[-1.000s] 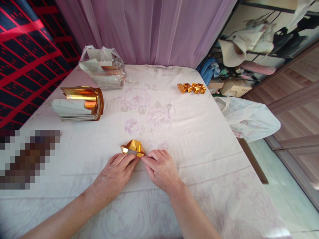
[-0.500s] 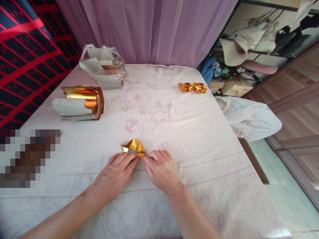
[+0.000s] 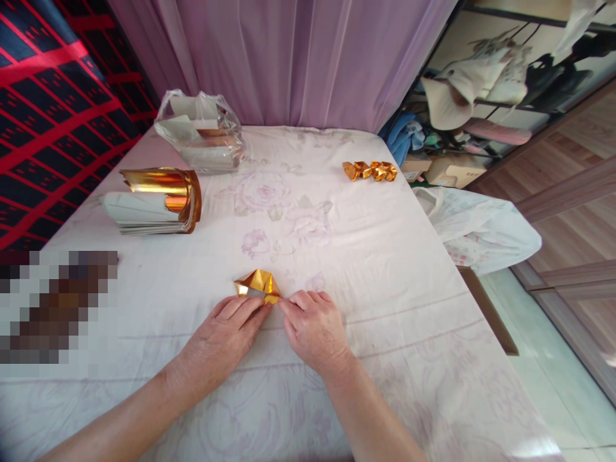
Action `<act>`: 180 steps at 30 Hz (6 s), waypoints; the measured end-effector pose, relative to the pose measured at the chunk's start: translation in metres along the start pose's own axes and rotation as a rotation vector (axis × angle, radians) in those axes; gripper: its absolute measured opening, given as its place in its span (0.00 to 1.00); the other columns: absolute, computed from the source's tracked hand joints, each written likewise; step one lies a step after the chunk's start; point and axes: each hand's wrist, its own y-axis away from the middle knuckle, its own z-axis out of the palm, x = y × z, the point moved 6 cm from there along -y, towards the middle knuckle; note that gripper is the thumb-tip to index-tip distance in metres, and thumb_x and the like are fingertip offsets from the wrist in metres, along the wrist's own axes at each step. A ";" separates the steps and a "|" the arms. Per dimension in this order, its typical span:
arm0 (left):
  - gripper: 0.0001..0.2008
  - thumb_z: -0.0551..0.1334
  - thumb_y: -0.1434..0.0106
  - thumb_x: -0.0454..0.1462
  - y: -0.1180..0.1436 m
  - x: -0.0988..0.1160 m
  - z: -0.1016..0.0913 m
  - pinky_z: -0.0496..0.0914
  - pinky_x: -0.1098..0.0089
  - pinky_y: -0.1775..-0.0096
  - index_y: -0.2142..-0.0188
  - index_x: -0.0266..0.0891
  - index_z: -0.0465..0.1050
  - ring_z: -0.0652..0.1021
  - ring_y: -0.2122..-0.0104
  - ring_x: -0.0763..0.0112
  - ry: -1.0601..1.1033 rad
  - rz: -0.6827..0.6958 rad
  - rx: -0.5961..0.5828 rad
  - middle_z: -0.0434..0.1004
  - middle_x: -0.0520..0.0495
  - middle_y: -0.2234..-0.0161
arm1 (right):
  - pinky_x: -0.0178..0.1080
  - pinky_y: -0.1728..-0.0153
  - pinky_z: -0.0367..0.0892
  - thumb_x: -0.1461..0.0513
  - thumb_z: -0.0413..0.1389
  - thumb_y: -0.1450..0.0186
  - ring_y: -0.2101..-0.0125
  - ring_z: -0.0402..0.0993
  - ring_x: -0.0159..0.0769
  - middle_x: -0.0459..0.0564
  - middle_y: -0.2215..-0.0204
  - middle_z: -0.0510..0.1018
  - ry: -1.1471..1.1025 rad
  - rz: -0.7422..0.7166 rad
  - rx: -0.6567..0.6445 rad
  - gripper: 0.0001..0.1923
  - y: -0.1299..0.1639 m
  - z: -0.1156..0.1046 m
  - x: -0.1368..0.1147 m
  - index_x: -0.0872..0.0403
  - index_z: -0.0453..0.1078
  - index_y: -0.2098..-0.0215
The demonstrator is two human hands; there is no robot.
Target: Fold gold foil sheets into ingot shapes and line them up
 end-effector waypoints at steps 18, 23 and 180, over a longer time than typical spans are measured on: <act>0.09 0.55 0.33 0.28 0.000 0.004 -0.004 0.67 0.58 0.47 0.57 0.33 0.72 0.74 0.52 0.60 -0.090 0.067 0.087 0.76 0.40 0.56 | 0.40 0.68 0.57 0.69 0.55 0.37 0.72 0.68 0.32 0.45 0.72 0.75 -0.011 0.001 0.016 0.10 0.000 0.001 0.000 0.52 0.77 0.63; 0.06 0.55 0.33 0.29 0.000 0.001 -0.003 0.69 0.58 0.50 0.59 0.35 0.70 0.75 0.53 0.59 -0.064 0.054 0.143 0.76 0.40 0.55 | 0.39 0.66 0.59 0.66 0.56 0.34 0.68 0.70 0.33 0.46 0.69 0.77 -0.035 -0.072 -0.008 0.09 -0.001 0.005 -0.009 0.51 0.76 0.59; 0.07 0.58 0.32 0.32 0.004 -0.054 -0.010 0.55 0.52 0.38 0.58 0.44 0.73 0.78 0.58 0.67 0.188 -0.134 0.284 0.82 0.53 0.60 | 0.43 0.57 0.69 0.67 0.52 0.31 0.59 0.74 0.39 0.51 0.57 0.81 -0.153 -0.071 0.170 0.11 -0.003 0.013 -0.002 0.51 0.76 0.57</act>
